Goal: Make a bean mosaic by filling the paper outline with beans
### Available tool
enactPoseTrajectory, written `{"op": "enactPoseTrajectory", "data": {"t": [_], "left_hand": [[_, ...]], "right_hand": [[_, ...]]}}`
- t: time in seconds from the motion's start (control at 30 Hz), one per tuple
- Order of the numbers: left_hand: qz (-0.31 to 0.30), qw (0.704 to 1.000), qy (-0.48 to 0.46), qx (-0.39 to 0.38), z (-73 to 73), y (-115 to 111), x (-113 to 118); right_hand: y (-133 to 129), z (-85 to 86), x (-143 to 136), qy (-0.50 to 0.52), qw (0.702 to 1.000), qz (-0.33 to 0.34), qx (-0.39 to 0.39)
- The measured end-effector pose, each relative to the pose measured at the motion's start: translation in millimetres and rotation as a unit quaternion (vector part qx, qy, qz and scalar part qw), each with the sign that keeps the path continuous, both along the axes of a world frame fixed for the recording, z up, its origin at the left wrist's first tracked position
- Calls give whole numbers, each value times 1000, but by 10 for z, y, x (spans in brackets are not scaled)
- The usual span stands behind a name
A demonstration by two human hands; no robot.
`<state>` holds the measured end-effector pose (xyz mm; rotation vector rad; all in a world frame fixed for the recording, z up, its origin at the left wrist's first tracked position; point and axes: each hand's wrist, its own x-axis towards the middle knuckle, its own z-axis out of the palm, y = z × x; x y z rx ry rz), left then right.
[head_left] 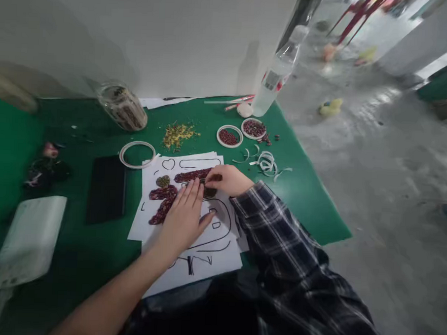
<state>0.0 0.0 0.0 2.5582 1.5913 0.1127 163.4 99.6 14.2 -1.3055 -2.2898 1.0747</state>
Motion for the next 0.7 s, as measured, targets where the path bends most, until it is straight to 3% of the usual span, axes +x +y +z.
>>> {"op": "enactPoseTrajectory", "data": {"t": [0.27, 0.4, 0.7], "left_hand": [[9, 1000, -21, 13, 19, -19, 3], [39, 999, -22, 26, 24, -38, 6], [37, 999, -26, 21, -13, -52, 10]], "right_hand": [[-7, -8, -2, 34, 998, -42, -45], [-2, -10, 5, 77, 990, -107, -53], [-55, -15, -63, -36, 985, -150, -70]]}}
